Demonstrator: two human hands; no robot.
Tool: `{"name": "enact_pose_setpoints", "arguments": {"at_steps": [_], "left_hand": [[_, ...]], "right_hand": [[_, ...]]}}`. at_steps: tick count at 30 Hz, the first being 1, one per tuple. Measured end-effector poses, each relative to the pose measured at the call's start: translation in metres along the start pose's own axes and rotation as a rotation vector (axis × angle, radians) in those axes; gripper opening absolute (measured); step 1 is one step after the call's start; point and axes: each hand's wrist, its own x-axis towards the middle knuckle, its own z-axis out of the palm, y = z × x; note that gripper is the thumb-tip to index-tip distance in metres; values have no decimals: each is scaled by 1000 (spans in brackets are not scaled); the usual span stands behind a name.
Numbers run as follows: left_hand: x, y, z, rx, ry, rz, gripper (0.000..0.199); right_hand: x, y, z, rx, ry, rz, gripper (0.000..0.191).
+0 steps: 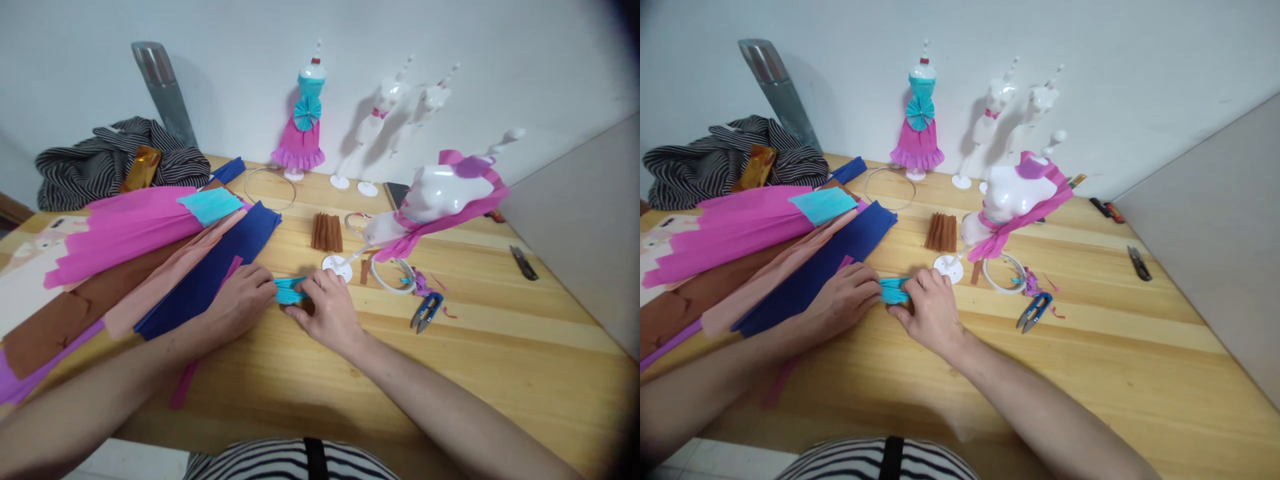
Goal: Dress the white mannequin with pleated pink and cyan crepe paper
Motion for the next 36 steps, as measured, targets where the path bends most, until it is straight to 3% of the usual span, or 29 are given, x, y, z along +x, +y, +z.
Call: {"name": "enact_pose_setpoints", "arguments": {"at_steps": [14,23,27,32,34,36], "left_hand": [[0,0,-1,-30,-15,7,21],[1,0,2,-44,-28,13,23],[2,-1,-3,-189,-2,-65,14],[1,-13,-22,-397,218,-267,18],[0,-16,-30,-466,220,-337,18],[-1,-14,-33,-500,140,-317,18]], "right_hand": [[2,-1,3,8,-18,-11,31],[4,0,6,8,-37,-25,17],[4,1,7,73,-15,-49,10],[4,2,7,114,-13,-50,9],[4,2,7,112,-21,-50,10],[4,2,6,105,-17,-57,10]]}}
